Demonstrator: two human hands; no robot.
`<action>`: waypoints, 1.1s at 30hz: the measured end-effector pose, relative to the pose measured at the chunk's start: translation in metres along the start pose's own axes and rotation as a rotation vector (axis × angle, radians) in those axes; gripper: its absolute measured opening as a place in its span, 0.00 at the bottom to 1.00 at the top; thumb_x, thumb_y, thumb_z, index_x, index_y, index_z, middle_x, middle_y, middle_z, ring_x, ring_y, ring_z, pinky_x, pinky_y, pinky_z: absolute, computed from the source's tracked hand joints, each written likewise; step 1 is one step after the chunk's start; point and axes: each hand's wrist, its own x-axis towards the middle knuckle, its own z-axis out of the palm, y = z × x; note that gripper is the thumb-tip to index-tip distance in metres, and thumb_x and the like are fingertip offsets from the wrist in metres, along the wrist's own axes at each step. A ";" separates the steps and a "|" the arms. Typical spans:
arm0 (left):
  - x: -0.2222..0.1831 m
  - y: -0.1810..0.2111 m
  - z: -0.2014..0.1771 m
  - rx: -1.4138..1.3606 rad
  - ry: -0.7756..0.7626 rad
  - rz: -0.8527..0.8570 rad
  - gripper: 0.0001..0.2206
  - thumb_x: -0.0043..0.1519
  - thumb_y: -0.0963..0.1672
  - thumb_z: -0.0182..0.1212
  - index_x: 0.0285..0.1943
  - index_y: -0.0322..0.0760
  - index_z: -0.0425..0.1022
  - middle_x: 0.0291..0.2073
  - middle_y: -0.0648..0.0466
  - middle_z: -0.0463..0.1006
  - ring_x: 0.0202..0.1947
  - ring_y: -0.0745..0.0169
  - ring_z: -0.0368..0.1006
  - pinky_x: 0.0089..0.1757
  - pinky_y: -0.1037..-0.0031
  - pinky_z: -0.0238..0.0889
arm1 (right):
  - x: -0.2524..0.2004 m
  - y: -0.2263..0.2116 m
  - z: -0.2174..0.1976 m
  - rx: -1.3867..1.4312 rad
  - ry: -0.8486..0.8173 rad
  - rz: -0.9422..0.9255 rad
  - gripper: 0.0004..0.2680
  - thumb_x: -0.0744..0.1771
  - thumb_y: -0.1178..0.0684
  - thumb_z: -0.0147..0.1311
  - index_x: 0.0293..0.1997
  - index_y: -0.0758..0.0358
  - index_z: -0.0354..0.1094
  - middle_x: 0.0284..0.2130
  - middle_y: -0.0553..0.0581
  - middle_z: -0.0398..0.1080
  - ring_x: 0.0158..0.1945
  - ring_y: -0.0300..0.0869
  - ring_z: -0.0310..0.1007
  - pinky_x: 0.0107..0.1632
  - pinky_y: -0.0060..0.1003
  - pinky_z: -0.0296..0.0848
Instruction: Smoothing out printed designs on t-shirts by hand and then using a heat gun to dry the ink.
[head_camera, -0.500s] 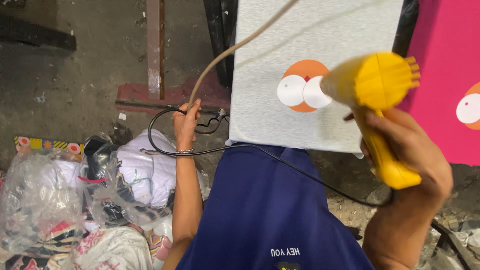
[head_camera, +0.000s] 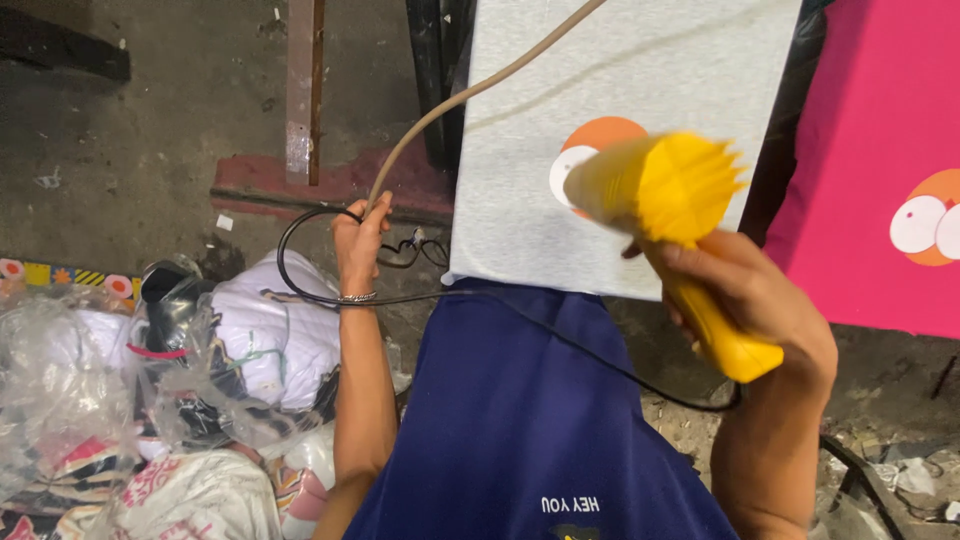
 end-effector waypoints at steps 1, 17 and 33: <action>0.000 -0.003 -0.001 -0.004 0.012 -0.012 0.15 0.59 0.53 0.66 0.26 0.44 0.74 0.17 0.65 0.66 0.16 0.77 0.52 0.23 0.80 0.43 | -0.002 0.005 -0.003 0.010 -0.009 0.087 0.15 0.67 0.46 0.51 0.53 0.68 0.74 0.18 0.65 0.63 0.18 0.48 0.65 0.17 0.38 0.62; -0.002 0.004 0.007 0.091 -0.028 -0.018 0.18 0.60 0.53 0.65 0.22 0.44 0.69 0.15 0.65 0.61 0.16 0.74 0.51 0.23 0.75 0.43 | -0.018 0.046 -0.036 0.002 0.140 0.230 0.17 0.69 0.47 0.48 0.61 0.62 0.74 0.18 0.69 0.61 0.15 0.54 0.61 0.15 0.44 0.59; -0.011 0.008 0.003 0.125 -0.024 -0.041 0.18 0.60 0.55 0.63 0.24 0.45 0.70 0.17 0.65 0.63 0.17 0.73 0.53 0.20 0.73 0.42 | -0.019 0.054 -0.057 -0.055 0.106 0.145 0.14 0.70 0.48 0.49 0.50 0.73 0.70 0.16 0.72 0.63 0.15 0.56 0.62 0.16 0.47 0.61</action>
